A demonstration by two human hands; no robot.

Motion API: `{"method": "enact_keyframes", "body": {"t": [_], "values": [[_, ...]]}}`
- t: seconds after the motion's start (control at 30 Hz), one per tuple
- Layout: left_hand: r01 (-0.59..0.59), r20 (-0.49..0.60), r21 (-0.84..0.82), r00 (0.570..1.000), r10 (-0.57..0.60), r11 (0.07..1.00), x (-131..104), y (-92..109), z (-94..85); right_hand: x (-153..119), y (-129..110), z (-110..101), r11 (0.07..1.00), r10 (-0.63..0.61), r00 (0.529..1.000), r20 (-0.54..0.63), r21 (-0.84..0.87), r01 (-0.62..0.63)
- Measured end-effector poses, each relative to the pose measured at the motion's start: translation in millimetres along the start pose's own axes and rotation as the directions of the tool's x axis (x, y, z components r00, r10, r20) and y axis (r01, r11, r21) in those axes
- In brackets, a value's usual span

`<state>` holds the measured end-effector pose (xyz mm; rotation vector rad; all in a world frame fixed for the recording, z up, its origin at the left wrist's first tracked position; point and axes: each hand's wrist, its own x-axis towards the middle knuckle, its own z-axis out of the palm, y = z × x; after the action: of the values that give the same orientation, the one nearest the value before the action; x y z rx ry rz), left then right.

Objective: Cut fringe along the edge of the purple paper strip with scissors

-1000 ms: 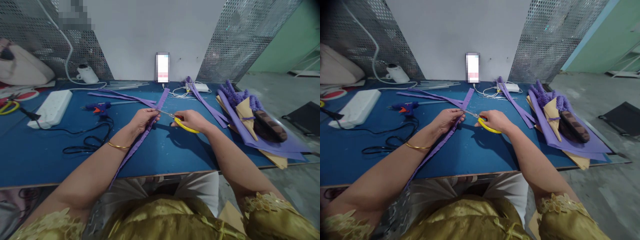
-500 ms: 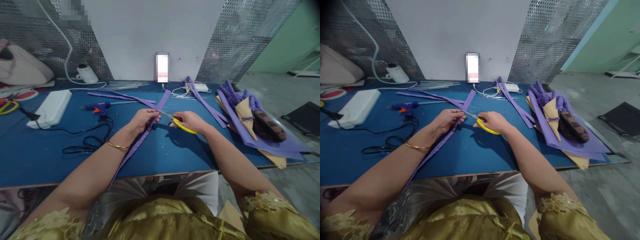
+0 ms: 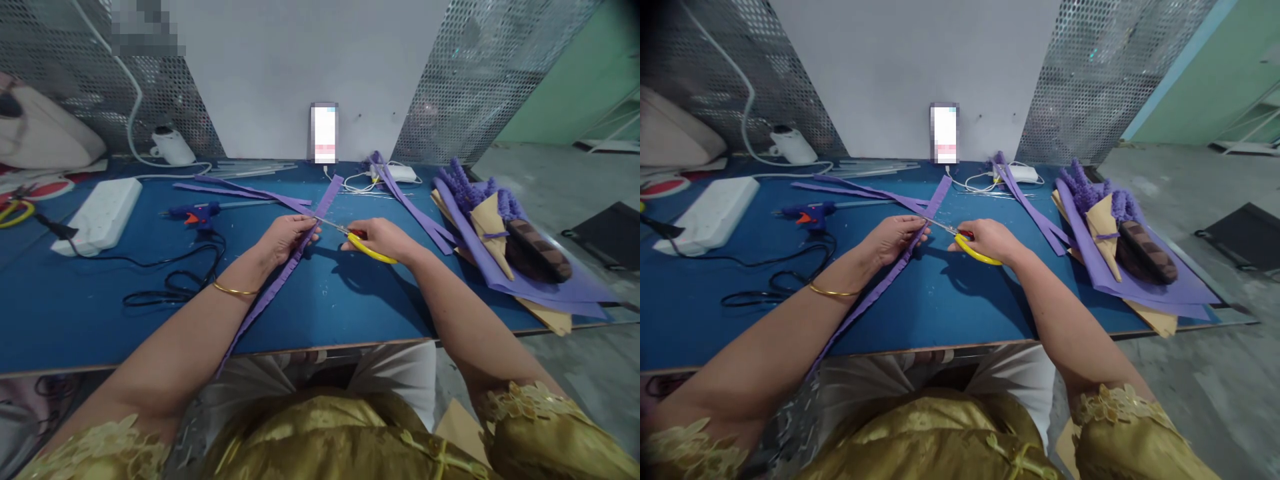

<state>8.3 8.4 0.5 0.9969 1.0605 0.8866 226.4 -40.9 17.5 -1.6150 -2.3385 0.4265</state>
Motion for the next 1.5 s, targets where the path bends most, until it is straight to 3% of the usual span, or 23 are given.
{"method": "enact_keyframes", "body": {"t": [0.27,0.67,1.5], "values": [[0.035,0.085,-0.057,0.996,-0.030,0.998,4.6,0.0,-4.1,0.9,1.2,1.2,0.999,0.007,1.000,0.009,0.045,-0.007],[0.014,0.065,0.010,0.998,-0.015,1.000,2.2,0.1,-2.7,1.4,0.3,1.5,0.995,0.054,0.997,-0.046,-0.080,-0.058],[-0.011,0.027,0.045,1.000,0.010,0.999,2.2,-1.8,-1.8,3.1,1.3,5.2,0.990,0.057,0.998,-0.030,-0.129,-0.061]]}}
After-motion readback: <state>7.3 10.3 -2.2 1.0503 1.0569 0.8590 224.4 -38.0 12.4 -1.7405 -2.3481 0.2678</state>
